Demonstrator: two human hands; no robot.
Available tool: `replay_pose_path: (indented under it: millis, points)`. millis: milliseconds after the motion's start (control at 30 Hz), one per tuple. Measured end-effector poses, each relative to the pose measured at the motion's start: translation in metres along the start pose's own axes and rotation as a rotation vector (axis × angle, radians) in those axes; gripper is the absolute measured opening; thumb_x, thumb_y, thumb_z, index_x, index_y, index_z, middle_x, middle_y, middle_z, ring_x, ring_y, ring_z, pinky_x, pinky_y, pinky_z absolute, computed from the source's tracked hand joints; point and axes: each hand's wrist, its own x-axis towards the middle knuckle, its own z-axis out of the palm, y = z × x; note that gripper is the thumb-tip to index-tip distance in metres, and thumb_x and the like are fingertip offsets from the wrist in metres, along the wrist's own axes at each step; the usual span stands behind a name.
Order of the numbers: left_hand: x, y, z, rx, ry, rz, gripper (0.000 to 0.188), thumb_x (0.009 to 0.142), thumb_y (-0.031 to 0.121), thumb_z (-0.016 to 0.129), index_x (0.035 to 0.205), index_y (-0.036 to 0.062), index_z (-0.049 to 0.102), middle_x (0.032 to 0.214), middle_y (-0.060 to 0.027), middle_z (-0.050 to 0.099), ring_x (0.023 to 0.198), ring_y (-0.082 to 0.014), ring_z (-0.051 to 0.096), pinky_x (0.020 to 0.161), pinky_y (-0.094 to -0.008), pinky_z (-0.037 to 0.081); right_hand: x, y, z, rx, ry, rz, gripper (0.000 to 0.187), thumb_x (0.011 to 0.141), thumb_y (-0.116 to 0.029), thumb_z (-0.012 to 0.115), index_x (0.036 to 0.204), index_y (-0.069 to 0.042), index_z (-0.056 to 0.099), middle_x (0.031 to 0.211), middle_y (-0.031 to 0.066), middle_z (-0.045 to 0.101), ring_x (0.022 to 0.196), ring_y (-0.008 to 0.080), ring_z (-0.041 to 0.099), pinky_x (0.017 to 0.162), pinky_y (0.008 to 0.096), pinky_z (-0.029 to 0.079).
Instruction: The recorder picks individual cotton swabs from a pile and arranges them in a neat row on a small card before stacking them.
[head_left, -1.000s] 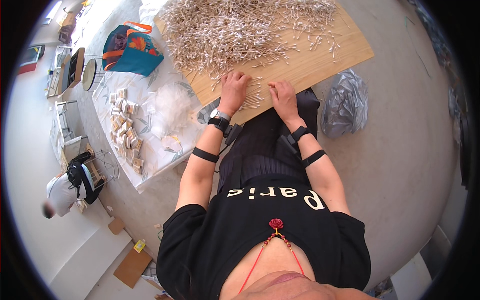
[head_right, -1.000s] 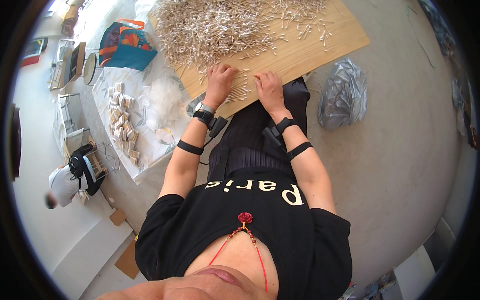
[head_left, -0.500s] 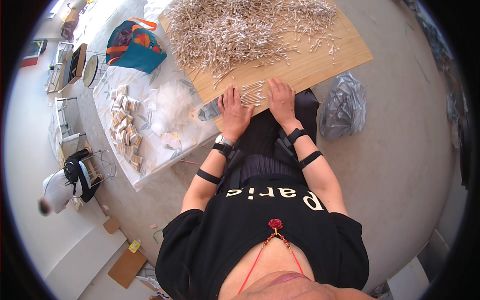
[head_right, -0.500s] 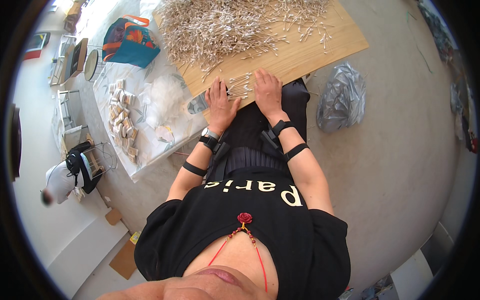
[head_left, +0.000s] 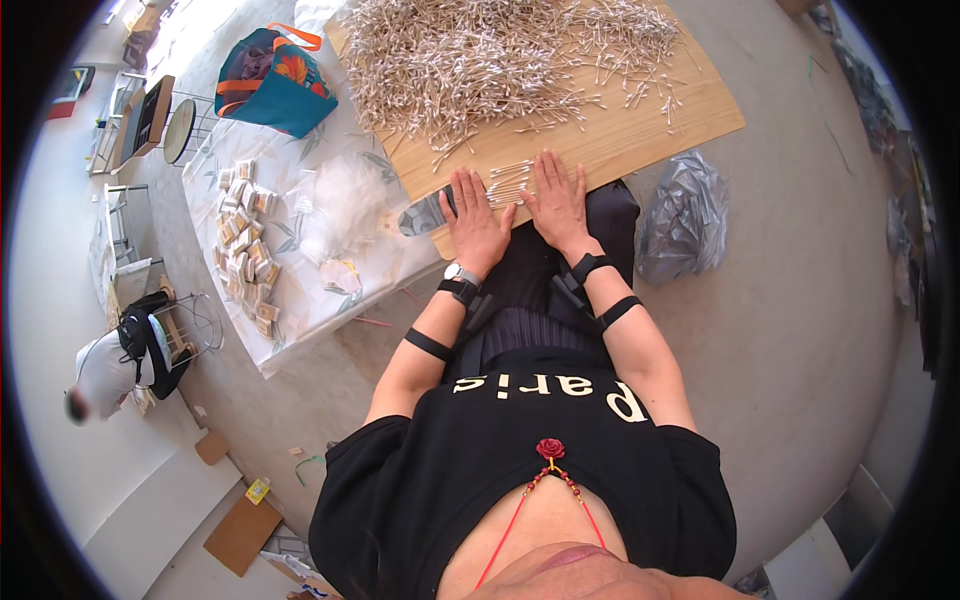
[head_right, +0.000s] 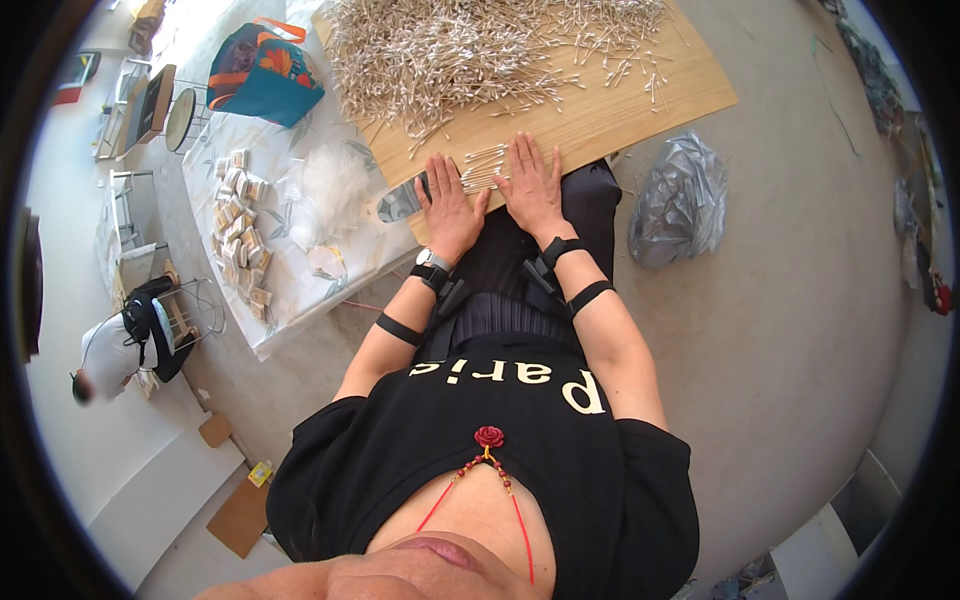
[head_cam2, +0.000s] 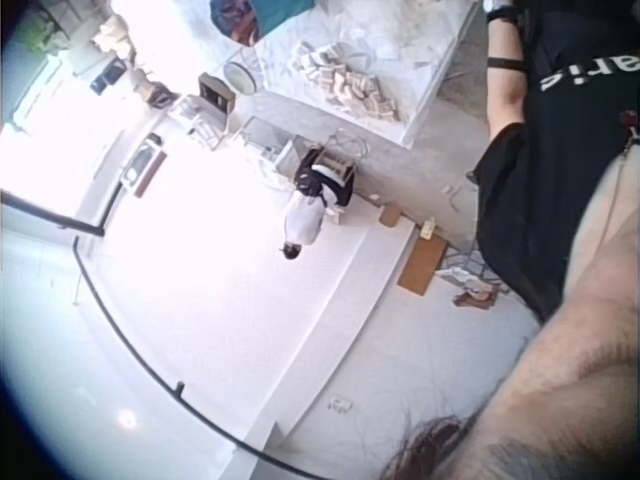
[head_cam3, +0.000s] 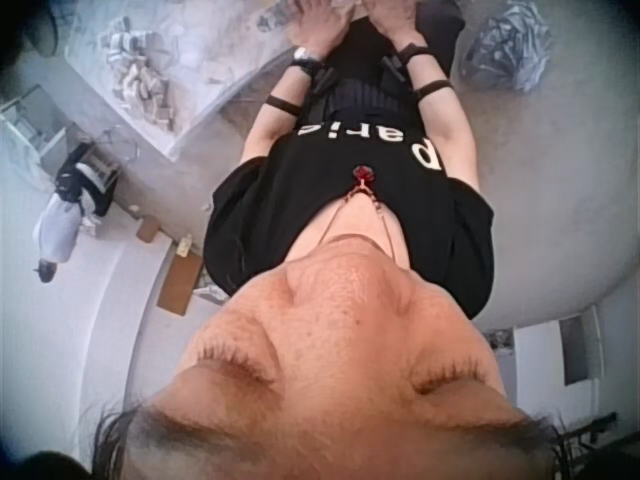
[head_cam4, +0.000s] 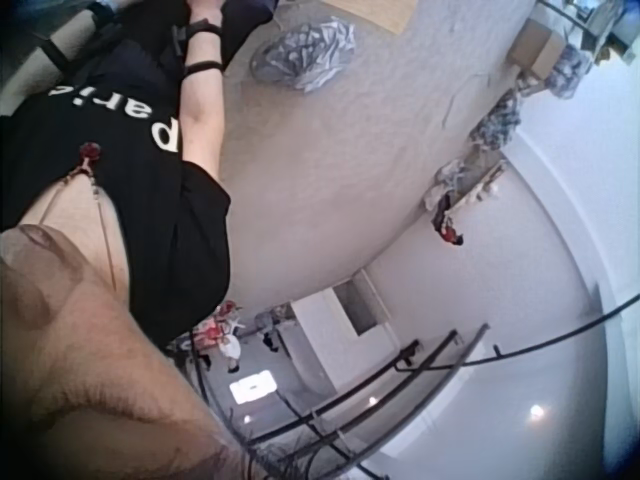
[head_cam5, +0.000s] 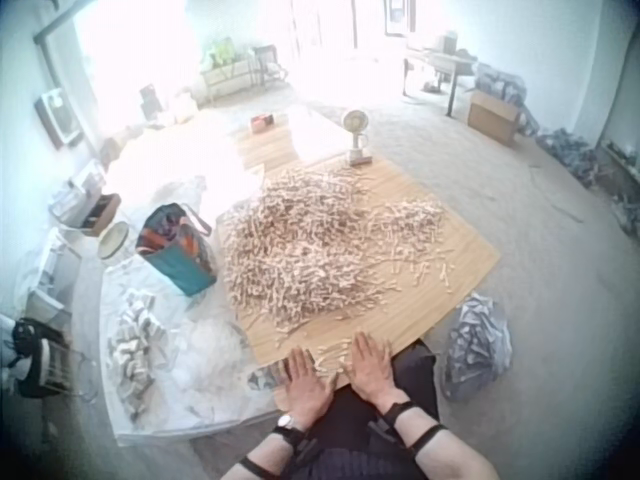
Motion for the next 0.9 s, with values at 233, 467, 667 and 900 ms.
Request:
replay_pose_path:
  millis: [233,467,667,900]
  points:
    - [0.005,0.017,0.008,0.085,0.021,-0.017,0.095,0.102,0.057,0.052,0.160,-0.0125,0.023,0.171,-0.0299,0.016,0.162,-0.0395,0.006,0.128,-0.0579,0.000,-0.002,-0.006,0.005,0.041,-0.018,0.005,0.073,0.108,-0.050,0.044,0.163,-0.004,0.032,0.173,0.0123,0.026,0.162,0.0242,0.018,0.128,0.0611,0.005]
    - [0.012,0.009,0.007,-0.015,0.041,-0.027,0.095,0.100,0.055,0.056,0.162,-0.0091,0.022,0.172,-0.0274,0.017,0.162,-0.0383,0.008,0.127,-0.0591,0.002,-0.003,0.002,0.006,0.070,-0.011,0.026,0.077,0.107,-0.054,0.042,0.164,-0.005,0.030,0.175,0.0112,0.021,0.163,0.0232,0.012,0.128,0.0628,0.002]
    - [0.019,0.007,0.008,0.077,0.000,-0.019,0.097,0.099,0.057,0.056,0.163,-0.0064,0.022,0.173,-0.0241,0.017,0.163,-0.0356,0.008,0.128,-0.0586,0.000,0.000,-0.009,0.008,0.026,-0.055,0.020,0.077,0.106,-0.053,0.046,0.165,-0.005,0.030,0.175,0.0116,0.021,0.163,0.0234,0.011,0.128,0.0614,0.000]
    - [0.024,0.004,0.003,-0.087,0.033,0.044,0.093,0.099,0.051,0.060,0.164,-0.0044,0.022,0.173,-0.0227,0.019,0.163,-0.0355,0.010,0.128,-0.0589,0.002,-0.001,0.003,0.005,0.116,-0.019,0.035,0.076,0.106,-0.051,0.047,0.164,-0.004,0.030,0.174,0.0128,0.023,0.163,0.0238,0.014,0.129,0.0578,0.003]
